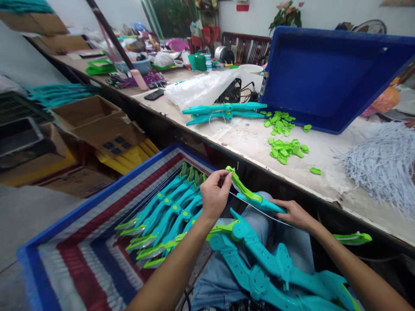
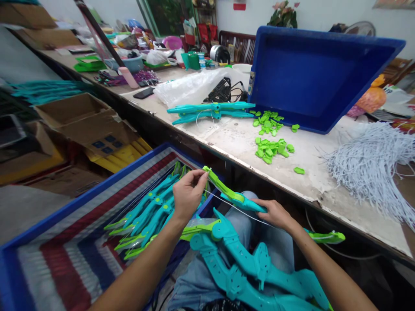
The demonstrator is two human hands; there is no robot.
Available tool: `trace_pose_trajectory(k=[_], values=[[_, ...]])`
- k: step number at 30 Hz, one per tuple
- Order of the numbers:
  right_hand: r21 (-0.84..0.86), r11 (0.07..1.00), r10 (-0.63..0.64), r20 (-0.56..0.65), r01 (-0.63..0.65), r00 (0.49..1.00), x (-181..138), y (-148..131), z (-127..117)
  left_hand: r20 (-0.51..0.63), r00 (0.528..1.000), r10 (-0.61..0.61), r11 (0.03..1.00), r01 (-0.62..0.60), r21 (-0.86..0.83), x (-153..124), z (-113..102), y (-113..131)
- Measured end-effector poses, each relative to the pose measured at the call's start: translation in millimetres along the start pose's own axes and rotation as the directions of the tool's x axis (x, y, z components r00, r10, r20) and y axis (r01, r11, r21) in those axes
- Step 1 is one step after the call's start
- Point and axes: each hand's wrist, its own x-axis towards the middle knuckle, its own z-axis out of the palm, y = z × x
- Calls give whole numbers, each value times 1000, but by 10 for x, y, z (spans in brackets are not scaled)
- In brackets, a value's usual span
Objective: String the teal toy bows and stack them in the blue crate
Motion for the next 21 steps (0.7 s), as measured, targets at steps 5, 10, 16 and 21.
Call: trace_pose_trajectory(k=[5,10,16,21], values=[[-42,998,-53,-57,51,997,-44,48,94,100,984,-147,969,163,-186,52,-43,48],[-254,962,-145,-163,101,976,-142,80,233,271,941,-205,934,270,-232,77,-217,30],[-123,940,-339,-447,318,828,147,-729,117,312,927,-207,918,294,-265,-104,-385,-21],[118,848,-431,-413,516,803,571,-1485,89,359,905,-228,897,339,-284,-223,-465,-66]])
